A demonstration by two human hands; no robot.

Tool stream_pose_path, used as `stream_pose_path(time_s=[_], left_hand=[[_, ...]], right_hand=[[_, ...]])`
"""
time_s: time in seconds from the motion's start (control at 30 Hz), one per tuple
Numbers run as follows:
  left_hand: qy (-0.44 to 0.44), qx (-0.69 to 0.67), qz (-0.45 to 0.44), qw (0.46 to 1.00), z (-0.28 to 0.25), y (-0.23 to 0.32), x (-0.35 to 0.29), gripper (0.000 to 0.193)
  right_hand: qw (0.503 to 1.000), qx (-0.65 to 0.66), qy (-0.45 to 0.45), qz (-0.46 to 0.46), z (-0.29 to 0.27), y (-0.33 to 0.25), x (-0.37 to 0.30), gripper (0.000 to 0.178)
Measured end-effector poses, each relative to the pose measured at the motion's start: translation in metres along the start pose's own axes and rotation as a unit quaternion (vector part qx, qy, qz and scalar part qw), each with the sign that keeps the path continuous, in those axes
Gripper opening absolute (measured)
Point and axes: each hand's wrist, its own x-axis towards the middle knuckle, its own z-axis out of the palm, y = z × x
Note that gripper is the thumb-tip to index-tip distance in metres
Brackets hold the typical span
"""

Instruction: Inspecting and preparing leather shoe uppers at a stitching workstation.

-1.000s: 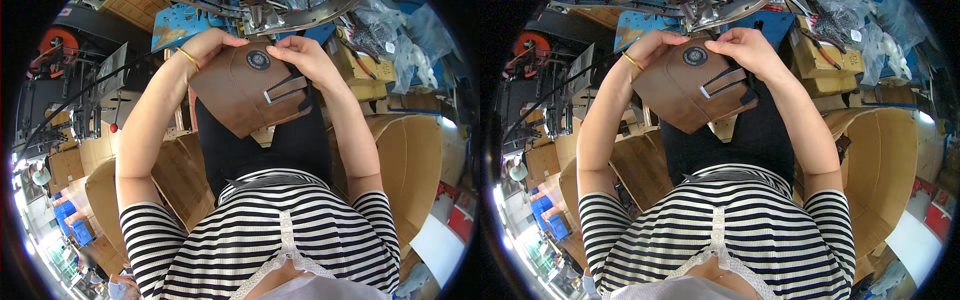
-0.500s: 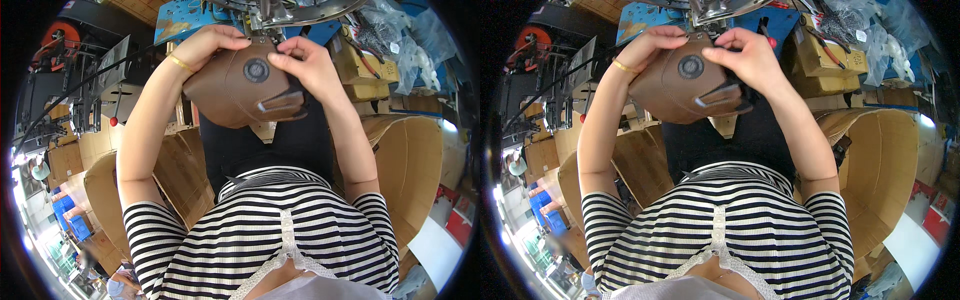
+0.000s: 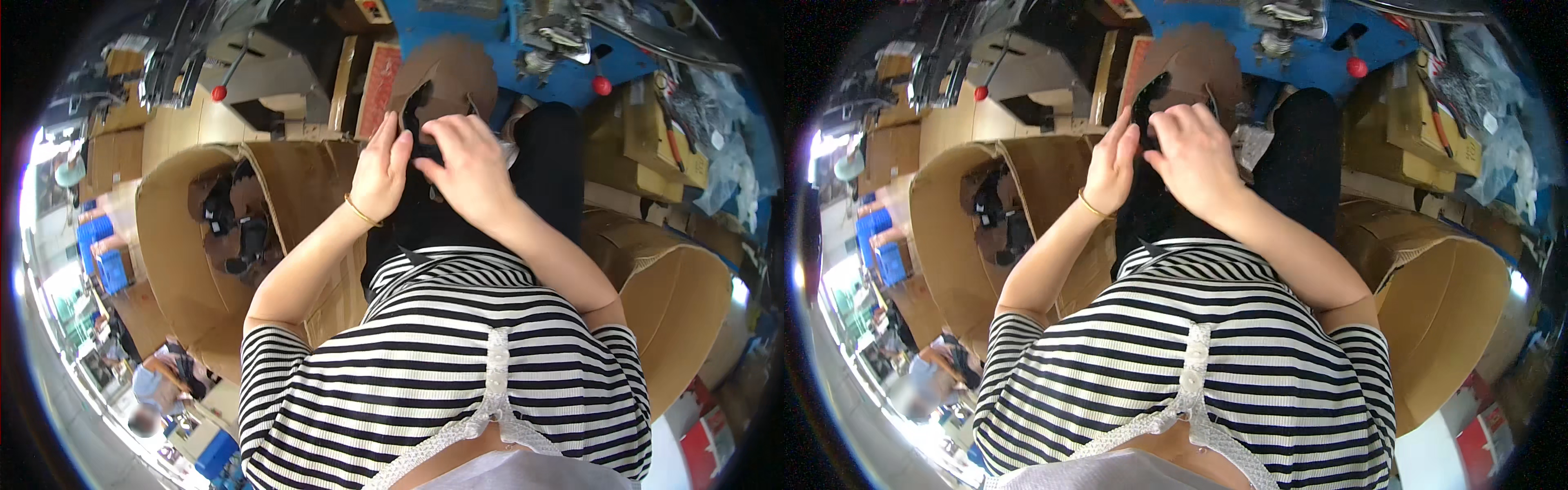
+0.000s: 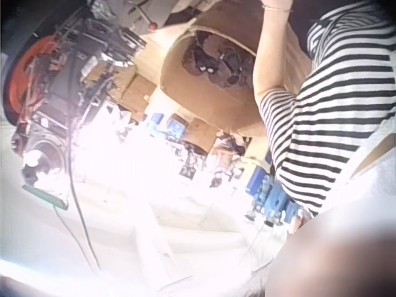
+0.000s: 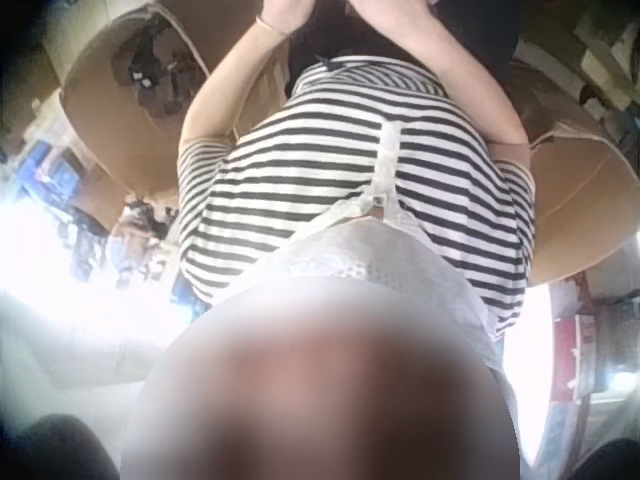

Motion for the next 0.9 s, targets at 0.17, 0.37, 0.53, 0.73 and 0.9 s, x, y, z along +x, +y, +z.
stream_pose_path(time_s=[0.17,0.37,0.53,0.73,0.9], left_hand=[[0.006,-0.11,-0.009,0.994,-0.018,-0.032,-0.007,0.042],[0.005,-0.163,-0.031,0.986,-0.026,-0.045,-0.015,0.037],[0.004,-0.164,-0.033,0.986,-0.029,-0.065,-0.019,0.04],[0.0,-0.208,-0.022,0.978,-0.028,-0.071,-0.02,0.041],[0.005,-0.21,-0.055,0.976,-0.029,-0.065,-0.021,0.04]], right_hand=[[0.999,0.025,-0.04,-0.02,0.003,-0.005,0.007,0.038],[0.997,0.025,-0.057,-0.038,0.021,-0.025,0.008,0.037],[0.998,0.021,-0.042,-0.044,0.032,-0.03,0.008,0.035],[0.997,0.017,-0.032,-0.062,0.039,-0.035,0.01,0.034],[0.998,0.003,-0.037,-0.057,0.042,-0.037,0.01,0.033]])
